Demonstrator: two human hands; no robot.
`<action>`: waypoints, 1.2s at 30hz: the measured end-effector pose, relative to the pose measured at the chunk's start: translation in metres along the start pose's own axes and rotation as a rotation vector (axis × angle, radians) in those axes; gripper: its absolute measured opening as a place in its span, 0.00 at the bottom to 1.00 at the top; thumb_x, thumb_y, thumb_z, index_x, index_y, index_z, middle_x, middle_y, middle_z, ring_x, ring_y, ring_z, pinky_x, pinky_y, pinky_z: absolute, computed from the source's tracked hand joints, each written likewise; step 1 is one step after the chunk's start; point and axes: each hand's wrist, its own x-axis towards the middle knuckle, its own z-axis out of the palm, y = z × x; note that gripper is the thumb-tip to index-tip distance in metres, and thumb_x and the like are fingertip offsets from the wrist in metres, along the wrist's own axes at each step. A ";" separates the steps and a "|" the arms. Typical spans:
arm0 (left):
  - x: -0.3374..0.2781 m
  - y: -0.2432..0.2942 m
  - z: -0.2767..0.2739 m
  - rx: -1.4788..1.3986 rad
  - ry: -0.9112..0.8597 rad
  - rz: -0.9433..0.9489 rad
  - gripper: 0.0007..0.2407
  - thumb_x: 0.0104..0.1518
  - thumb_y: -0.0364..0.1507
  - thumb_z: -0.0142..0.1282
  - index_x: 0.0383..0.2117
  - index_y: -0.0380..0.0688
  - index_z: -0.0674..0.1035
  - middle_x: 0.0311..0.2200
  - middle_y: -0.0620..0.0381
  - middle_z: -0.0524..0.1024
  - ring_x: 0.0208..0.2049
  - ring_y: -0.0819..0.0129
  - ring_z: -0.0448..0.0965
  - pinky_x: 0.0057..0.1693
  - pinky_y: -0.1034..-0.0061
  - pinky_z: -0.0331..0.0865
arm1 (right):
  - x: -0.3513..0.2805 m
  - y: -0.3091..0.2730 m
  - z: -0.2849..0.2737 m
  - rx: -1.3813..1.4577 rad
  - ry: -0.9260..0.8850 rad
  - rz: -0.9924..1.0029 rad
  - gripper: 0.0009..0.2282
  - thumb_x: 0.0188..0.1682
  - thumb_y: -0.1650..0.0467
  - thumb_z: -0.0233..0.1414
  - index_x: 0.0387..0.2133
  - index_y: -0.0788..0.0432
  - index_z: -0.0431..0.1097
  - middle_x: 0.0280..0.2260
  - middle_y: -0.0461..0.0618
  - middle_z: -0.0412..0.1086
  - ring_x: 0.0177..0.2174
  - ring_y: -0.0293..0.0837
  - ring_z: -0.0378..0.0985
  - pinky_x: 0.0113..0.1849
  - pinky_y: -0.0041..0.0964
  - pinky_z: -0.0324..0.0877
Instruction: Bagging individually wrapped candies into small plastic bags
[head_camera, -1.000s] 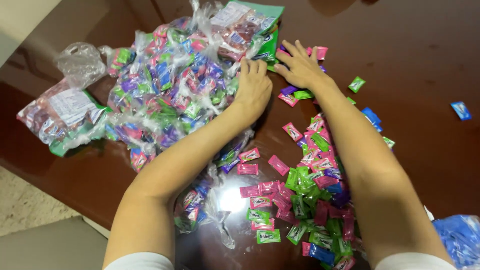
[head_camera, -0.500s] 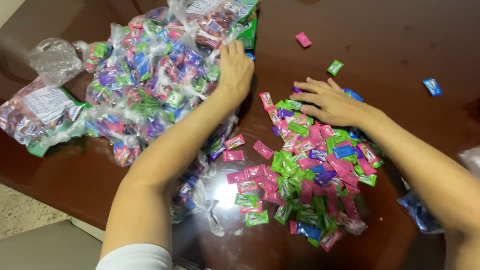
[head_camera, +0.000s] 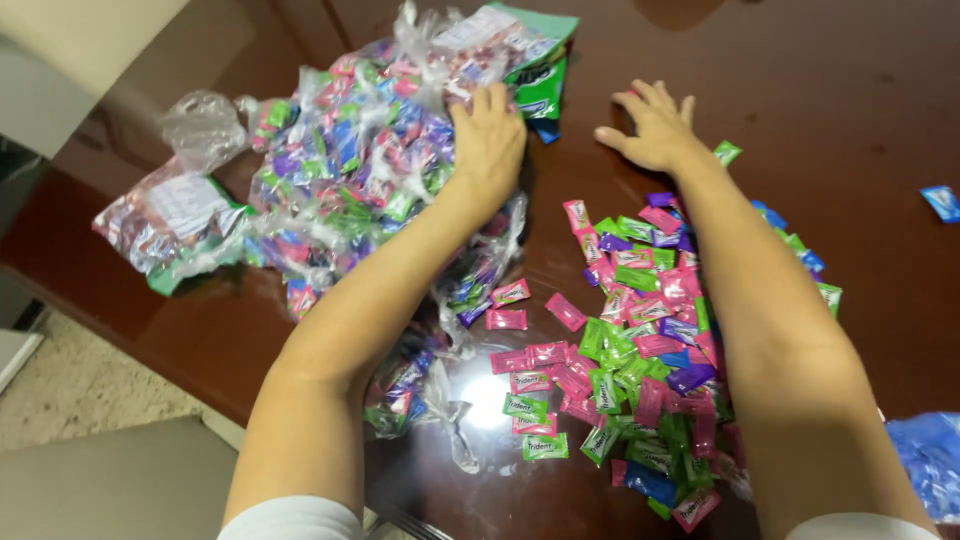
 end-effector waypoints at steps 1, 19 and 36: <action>-0.002 -0.001 -0.007 0.028 -0.022 0.016 0.11 0.58 0.34 0.49 0.42 0.62 0.84 0.47 0.57 0.71 0.47 0.58 0.69 0.48 0.55 0.64 | 0.005 -0.010 0.009 -0.033 0.063 -0.092 0.34 0.49 0.47 0.46 0.66 0.49 0.58 0.69 0.59 0.47 0.67 0.66 0.39 0.58 0.81 0.30; -0.052 0.006 -0.049 -0.401 0.316 0.252 0.13 0.51 0.29 0.60 0.43 0.42 0.78 0.52 0.44 0.68 0.50 0.46 0.71 0.59 0.45 0.60 | -0.076 -0.027 0.004 -0.115 -0.081 -0.714 0.15 0.54 0.64 0.52 0.50 0.58 0.75 0.52 0.60 0.68 0.49 0.61 0.72 0.52 0.55 0.64; -0.237 0.084 -0.142 -0.834 -0.412 0.626 0.64 0.33 0.72 0.61 0.73 0.55 0.37 0.74 0.35 0.28 0.74 0.37 0.27 0.69 0.31 0.28 | -0.322 -0.008 -0.038 -0.375 -0.501 -0.230 0.65 0.20 0.40 0.66 0.72 0.32 0.30 0.74 0.49 0.19 0.70 0.65 0.24 0.63 0.67 0.38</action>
